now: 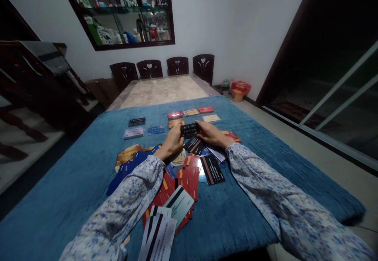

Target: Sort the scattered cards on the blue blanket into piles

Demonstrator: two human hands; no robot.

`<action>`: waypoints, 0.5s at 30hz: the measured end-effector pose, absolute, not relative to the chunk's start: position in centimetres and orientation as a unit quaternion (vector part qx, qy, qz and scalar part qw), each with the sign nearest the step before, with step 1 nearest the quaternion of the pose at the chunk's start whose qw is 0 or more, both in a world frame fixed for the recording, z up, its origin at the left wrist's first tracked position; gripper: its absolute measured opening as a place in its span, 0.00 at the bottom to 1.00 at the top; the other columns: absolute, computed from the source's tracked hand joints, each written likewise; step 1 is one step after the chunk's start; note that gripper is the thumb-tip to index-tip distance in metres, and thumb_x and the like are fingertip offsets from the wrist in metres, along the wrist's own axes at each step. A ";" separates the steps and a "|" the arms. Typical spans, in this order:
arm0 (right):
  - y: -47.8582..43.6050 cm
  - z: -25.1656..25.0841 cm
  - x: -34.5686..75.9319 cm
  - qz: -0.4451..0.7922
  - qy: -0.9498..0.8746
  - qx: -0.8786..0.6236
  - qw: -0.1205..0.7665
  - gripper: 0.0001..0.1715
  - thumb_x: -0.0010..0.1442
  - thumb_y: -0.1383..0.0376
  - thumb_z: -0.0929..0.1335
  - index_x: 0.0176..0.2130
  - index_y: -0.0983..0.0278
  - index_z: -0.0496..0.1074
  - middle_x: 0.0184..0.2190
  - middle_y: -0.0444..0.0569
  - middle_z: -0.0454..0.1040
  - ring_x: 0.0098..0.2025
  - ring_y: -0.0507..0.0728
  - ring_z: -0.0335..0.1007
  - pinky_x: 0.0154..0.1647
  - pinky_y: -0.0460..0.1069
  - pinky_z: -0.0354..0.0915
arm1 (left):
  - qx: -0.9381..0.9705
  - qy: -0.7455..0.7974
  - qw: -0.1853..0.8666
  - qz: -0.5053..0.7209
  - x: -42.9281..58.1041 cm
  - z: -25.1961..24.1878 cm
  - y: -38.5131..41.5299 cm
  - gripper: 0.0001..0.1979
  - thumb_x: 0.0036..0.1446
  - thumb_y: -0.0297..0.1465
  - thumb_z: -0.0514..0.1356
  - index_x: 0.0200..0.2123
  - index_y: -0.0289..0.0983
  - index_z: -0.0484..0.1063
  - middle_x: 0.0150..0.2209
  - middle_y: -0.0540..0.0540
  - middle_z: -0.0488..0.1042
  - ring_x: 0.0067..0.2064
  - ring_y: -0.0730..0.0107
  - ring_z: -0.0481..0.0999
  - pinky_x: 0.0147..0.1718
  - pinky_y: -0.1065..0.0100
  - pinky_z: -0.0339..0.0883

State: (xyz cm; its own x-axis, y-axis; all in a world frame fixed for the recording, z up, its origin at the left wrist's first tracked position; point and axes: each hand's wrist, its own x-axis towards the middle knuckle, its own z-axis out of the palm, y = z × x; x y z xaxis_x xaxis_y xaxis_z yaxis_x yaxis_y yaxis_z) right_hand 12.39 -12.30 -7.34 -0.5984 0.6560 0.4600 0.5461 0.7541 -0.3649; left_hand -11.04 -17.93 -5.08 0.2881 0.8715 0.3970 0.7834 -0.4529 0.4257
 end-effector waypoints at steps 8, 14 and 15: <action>-12.6 -6.5 12.6 0.127 -0.883 -0.348 0.289 0.38 0.55 0.71 0.72 0.63 0.68 0.67 0.50 0.61 0.79 0.51 0.65 0.75 0.52 0.58 0.69 | 0.815 0.500 0.080 0.282 -11.4 -5.0 -17.7 0.26 0.51 0.20 0.59 0.56 0.34 0.67 0.53 0.35 0.76 0.56 0.51 0.75 0.60 0.51 0.67; -12.7 -5.9 12.7 0.136 -0.883 -0.343 0.291 0.32 0.54 0.69 0.74 0.58 0.65 0.72 0.44 0.56 0.80 0.44 0.62 0.75 0.45 0.53 0.67 | 0.820 0.505 0.094 0.253 -11.8 -4.1 -17.6 0.25 0.51 0.22 0.61 0.55 0.33 0.68 0.52 0.34 0.74 0.56 0.50 0.74 0.59 0.51 0.68; -12.8 -5.7 12.7 0.136 -0.884 -0.342 0.287 0.30 0.54 0.69 0.74 0.56 0.66 0.73 0.43 0.55 0.80 0.43 0.61 0.74 0.44 0.52 0.67 | 0.820 0.506 0.097 0.248 -11.9 -4.0 -17.6 0.24 0.51 0.23 0.61 0.54 0.32 0.69 0.52 0.34 0.74 0.55 0.50 0.74 0.59 0.51 0.69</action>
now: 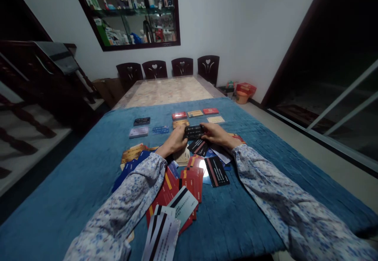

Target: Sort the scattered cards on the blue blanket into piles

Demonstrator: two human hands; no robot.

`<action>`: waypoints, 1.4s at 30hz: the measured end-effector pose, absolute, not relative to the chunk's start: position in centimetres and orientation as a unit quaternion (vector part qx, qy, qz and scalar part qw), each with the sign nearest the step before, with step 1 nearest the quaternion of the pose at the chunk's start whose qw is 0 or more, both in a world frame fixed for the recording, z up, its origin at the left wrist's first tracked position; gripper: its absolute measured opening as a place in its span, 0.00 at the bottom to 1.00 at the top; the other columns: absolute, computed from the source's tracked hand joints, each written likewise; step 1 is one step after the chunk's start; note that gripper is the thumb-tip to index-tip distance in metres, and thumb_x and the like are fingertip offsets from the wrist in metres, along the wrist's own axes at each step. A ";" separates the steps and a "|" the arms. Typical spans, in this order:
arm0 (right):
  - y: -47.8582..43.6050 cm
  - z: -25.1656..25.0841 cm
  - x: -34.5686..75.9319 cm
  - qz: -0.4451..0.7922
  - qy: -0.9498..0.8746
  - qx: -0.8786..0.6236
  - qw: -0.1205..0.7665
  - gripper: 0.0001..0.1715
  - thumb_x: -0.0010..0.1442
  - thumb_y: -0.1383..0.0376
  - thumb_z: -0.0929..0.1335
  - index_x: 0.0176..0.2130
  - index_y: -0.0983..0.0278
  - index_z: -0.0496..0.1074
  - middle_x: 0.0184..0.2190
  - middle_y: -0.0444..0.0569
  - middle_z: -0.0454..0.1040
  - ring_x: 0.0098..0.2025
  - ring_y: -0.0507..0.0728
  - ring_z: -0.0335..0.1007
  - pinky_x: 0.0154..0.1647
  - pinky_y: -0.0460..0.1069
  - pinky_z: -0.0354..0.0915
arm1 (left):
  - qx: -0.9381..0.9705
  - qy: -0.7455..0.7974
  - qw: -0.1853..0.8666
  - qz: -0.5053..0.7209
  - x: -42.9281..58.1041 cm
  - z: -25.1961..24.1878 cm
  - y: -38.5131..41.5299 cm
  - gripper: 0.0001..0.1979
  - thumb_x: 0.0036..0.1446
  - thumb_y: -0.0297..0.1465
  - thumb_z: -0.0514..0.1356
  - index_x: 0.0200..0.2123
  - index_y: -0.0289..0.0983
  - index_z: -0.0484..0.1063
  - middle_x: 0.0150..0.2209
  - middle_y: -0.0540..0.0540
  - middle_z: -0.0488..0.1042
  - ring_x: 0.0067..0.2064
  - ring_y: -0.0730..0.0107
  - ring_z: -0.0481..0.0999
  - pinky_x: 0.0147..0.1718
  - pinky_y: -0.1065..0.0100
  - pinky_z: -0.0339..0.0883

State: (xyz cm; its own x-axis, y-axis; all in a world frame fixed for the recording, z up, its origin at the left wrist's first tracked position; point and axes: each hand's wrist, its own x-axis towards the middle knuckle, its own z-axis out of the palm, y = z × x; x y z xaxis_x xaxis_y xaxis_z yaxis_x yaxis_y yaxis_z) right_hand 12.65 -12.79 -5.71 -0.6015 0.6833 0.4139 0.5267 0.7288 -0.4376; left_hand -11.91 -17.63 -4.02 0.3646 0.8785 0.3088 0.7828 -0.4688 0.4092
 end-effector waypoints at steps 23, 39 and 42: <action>-12.7 -0.8 8.1 0.077 -0.918 -0.358 0.151 0.19 0.57 0.64 0.76 0.48 0.66 0.76 0.38 0.52 0.79 0.39 0.58 0.73 0.37 0.48 0.59 | 0.840 0.510 0.087 0.164 -16.3 -0.3 -17.7 0.24 0.53 0.27 0.62 0.54 0.33 0.72 0.47 0.39 0.76 0.49 0.55 0.77 0.52 0.59 0.72; -11.7 2.0 -0.8 0.075 -0.930 -0.344 0.101 0.16 0.58 0.65 0.77 0.46 0.68 0.78 0.40 0.53 0.81 0.40 0.57 0.76 0.35 0.46 0.58 | 0.812 0.575 0.030 0.100 -24.1 1.7 -17.4 0.16 0.51 0.30 0.62 0.45 0.32 0.75 0.39 0.42 0.74 0.40 0.59 0.75 0.43 0.62 0.70; -11.8 2.5 -2.3 0.055 -0.933 -0.344 0.087 0.16 0.58 0.64 0.77 0.45 0.68 0.78 0.41 0.54 0.82 0.42 0.58 0.77 0.36 0.46 0.58 | 0.808 0.580 0.026 0.101 -25.5 1.9 -17.5 0.16 0.51 0.31 0.62 0.44 0.32 0.76 0.39 0.43 0.74 0.39 0.59 0.75 0.42 0.63 0.70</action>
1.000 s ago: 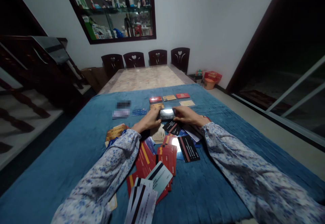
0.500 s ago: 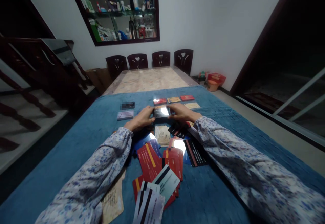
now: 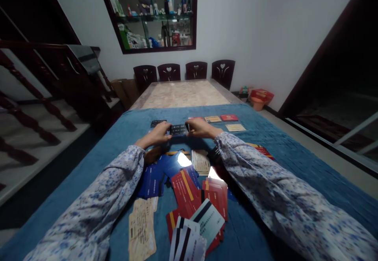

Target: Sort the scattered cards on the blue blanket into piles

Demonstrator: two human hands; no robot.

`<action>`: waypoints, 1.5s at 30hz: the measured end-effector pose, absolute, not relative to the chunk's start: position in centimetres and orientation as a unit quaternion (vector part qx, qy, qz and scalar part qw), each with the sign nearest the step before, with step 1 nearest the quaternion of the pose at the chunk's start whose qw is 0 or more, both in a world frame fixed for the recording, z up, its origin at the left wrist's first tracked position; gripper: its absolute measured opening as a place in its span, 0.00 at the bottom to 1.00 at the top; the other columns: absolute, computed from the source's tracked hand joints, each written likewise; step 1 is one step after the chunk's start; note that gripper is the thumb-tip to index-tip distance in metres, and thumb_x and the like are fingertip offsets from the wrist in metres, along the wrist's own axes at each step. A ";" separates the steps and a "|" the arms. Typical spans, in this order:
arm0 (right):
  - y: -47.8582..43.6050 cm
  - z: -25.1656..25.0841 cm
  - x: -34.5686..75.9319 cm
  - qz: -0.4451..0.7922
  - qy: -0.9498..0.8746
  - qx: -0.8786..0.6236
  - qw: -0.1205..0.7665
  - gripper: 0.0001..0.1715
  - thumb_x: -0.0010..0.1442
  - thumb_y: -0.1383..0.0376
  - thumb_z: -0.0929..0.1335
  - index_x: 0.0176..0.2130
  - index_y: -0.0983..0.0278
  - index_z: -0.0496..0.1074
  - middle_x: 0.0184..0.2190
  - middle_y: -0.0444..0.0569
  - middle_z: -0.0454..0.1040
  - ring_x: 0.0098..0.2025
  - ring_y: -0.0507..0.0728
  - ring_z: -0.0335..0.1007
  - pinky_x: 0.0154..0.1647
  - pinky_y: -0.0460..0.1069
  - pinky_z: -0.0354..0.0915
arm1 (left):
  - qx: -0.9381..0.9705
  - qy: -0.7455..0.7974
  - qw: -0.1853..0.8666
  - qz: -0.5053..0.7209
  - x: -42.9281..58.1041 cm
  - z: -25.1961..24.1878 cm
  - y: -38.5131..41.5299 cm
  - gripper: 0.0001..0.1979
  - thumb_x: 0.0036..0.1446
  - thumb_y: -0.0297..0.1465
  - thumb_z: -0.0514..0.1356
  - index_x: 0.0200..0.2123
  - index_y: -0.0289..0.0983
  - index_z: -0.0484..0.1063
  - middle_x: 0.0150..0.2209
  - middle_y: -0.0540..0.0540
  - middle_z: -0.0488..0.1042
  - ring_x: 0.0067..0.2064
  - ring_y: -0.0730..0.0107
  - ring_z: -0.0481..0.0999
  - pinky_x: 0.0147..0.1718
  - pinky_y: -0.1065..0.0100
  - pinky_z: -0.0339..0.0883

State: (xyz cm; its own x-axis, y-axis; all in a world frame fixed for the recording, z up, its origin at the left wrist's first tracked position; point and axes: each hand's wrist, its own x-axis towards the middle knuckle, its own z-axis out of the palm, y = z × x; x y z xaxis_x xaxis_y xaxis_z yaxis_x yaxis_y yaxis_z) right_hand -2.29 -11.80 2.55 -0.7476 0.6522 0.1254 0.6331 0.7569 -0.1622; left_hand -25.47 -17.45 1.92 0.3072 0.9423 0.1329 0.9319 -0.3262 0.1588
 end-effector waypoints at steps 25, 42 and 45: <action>-5.8 1.9 -11.8 0.067 -0.939 -0.327 0.080 0.21 0.58 0.60 0.76 0.50 0.66 0.79 0.46 0.54 0.82 0.46 0.57 0.77 0.38 0.45 0.63 | 0.771 0.630 0.033 0.083 -33.1 3.4 -13.8 0.17 0.46 0.33 0.60 0.39 0.33 0.79 0.36 0.43 0.76 0.37 0.59 0.74 0.39 0.64 0.69; -3.3 0.4 -16.1 0.057 -0.932 -0.351 0.064 0.26 0.57 0.57 0.78 0.52 0.67 0.79 0.56 0.61 0.75 0.54 0.62 0.76 0.52 0.47 0.69 | 0.746 0.662 0.047 0.045 -36.2 2.2 -10.8 0.22 0.45 0.33 0.61 0.45 0.33 0.80 0.42 0.40 0.77 0.43 0.55 0.76 0.45 0.63 0.71; -2.9 0.1 -16.7 0.059 -0.930 -0.359 0.054 0.26 0.57 0.57 0.78 0.52 0.67 0.79 0.56 0.61 0.76 0.55 0.63 0.76 0.51 0.47 0.69 | 0.743 0.666 0.054 0.039 -36.3 1.8 -10.3 0.21 0.44 0.32 0.60 0.43 0.34 0.80 0.40 0.41 0.78 0.42 0.57 0.76 0.43 0.65 0.71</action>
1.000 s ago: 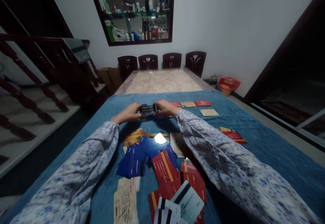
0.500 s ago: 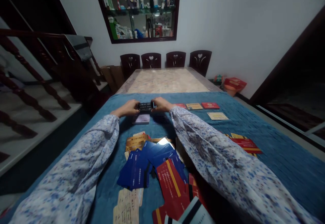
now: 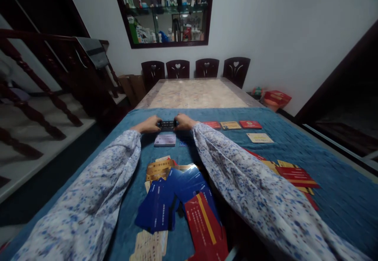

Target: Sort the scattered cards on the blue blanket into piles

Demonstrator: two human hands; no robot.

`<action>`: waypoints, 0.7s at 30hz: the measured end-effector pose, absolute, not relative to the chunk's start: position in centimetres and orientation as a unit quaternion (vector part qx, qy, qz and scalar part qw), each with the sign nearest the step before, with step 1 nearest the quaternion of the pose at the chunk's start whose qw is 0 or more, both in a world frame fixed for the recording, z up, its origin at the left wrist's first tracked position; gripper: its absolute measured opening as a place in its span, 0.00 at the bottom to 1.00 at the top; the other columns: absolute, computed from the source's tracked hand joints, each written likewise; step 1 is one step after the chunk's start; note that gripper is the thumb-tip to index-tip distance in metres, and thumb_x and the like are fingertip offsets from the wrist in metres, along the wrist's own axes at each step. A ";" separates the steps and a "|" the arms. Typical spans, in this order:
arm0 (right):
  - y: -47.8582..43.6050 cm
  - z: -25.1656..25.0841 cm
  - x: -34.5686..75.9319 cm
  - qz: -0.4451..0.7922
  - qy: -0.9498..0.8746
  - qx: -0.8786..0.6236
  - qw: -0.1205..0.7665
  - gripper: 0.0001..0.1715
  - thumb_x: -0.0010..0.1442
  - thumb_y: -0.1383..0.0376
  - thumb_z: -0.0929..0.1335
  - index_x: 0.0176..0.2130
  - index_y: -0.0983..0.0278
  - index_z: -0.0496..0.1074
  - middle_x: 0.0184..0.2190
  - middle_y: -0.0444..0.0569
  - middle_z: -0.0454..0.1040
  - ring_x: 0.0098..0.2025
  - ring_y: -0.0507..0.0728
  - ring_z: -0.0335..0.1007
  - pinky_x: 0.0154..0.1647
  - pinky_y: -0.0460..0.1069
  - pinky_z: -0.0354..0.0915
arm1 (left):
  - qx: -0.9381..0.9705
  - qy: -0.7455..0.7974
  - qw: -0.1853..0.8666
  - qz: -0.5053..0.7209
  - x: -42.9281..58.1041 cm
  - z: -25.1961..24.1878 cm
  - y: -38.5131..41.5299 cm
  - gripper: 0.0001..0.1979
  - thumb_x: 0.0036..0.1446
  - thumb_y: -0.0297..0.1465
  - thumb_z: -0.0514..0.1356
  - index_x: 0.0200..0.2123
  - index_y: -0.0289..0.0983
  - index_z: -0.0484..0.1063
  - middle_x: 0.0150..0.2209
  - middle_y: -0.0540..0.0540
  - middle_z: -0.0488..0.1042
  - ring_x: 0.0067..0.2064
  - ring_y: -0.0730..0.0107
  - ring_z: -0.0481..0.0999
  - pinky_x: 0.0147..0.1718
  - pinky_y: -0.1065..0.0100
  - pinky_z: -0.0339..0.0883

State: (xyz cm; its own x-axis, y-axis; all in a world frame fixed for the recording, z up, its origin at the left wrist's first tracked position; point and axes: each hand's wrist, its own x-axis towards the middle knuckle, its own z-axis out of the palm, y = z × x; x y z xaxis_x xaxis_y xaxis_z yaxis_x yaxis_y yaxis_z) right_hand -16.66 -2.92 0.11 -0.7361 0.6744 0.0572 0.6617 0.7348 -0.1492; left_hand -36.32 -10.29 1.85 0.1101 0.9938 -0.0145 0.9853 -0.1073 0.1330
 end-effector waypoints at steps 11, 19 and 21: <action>-2.4 -0.3 -17.4 0.093 -0.934 -0.344 0.038 0.21 0.56 0.63 0.76 0.49 0.66 0.81 0.49 0.55 0.83 0.51 0.61 0.79 0.45 0.44 0.69 | 0.744 0.658 0.115 0.037 -36.9 0.9 -9.0 0.16 0.41 0.31 0.59 0.36 0.35 0.77 0.31 0.46 0.77 0.35 0.60 0.74 0.33 0.67 0.66; -2.7 0.1 -17.5 0.090 -0.939 -0.330 0.028 0.23 0.55 0.65 0.76 0.52 0.64 0.81 0.50 0.53 0.83 0.51 0.60 0.79 0.45 0.43 0.69 | 0.744 0.658 0.111 0.033 -36.9 0.6 -9.0 0.14 0.40 0.31 0.60 0.34 0.35 0.77 0.30 0.47 0.75 0.34 0.62 0.73 0.33 0.66 0.65; -2.6 0.1 -17.6 0.090 -0.940 -0.328 0.026 0.24 0.55 0.65 0.76 0.52 0.64 0.81 0.50 0.53 0.83 0.52 0.60 0.79 0.45 0.43 0.69 | 0.744 0.659 0.102 0.032 -36.9 0.6 -9.0 0.15 0.40 0.31 0.61 0.35 0.35 0.77 0.31 0.46 0.76 0.36 0.60 0.75 0.35 0.66 0.67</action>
